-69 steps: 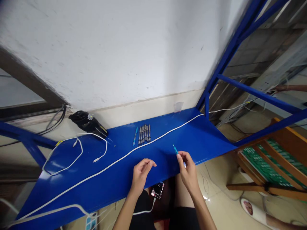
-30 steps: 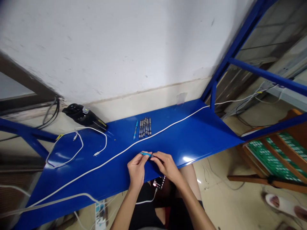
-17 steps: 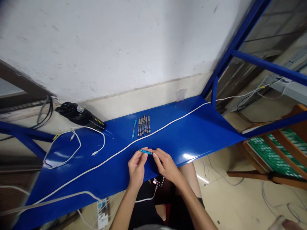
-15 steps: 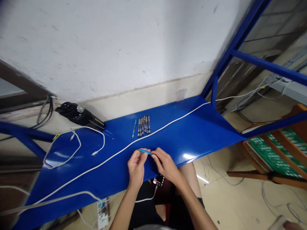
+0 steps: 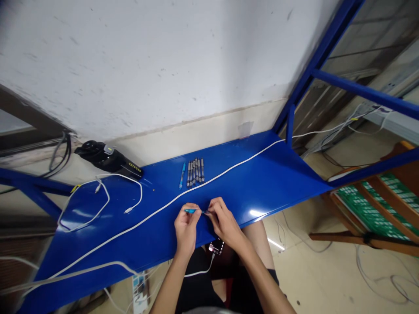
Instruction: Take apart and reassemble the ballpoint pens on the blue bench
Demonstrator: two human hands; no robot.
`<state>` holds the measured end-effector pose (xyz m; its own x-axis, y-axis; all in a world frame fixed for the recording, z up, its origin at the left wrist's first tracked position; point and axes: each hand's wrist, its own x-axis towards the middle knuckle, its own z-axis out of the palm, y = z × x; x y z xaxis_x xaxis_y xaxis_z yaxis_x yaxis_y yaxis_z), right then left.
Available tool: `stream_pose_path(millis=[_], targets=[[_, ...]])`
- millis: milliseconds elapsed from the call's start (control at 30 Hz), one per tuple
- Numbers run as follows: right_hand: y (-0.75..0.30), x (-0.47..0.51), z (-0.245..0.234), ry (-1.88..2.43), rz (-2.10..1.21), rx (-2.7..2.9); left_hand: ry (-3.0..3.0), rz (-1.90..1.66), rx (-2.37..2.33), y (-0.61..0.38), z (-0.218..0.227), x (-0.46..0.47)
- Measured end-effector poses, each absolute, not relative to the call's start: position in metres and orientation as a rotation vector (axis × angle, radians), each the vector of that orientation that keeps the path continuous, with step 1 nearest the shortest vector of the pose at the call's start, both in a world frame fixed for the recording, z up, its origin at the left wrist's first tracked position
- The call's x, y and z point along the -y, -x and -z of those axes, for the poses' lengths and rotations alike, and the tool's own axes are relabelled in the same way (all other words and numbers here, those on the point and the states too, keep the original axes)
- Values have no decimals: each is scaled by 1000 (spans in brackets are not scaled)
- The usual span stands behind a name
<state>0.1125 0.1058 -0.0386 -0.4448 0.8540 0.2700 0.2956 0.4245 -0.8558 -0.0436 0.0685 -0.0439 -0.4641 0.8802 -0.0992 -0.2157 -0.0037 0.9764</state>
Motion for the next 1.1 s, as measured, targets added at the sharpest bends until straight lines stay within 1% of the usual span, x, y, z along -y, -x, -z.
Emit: stream_pose_path(millis=[167, 333, 467, 700, 867, 1100], targets=[[-112, -104, 35, 1031, -930, 2053, -700, -1663, -1411, 45, 47, -69], [-108, -106, 37, 1022, -839, 2028, -524, -1796, -1211, 47, 44, -72], [-108, -105, 42, 1024, -799, 2077, -502, -1804, -1182, 46, 42, -73], [-109, -104, 50, 1090, -607, 2057, -484, -1801, -1189, 46, 42, -72], [-106, -105, 53, 1113, -599, 2015, -462, -1817, -1170, 46, 43, -73], [-106, -104, 56, 1136, -672, 1928, -440, -1828, -1152, 47, 43, -74]])
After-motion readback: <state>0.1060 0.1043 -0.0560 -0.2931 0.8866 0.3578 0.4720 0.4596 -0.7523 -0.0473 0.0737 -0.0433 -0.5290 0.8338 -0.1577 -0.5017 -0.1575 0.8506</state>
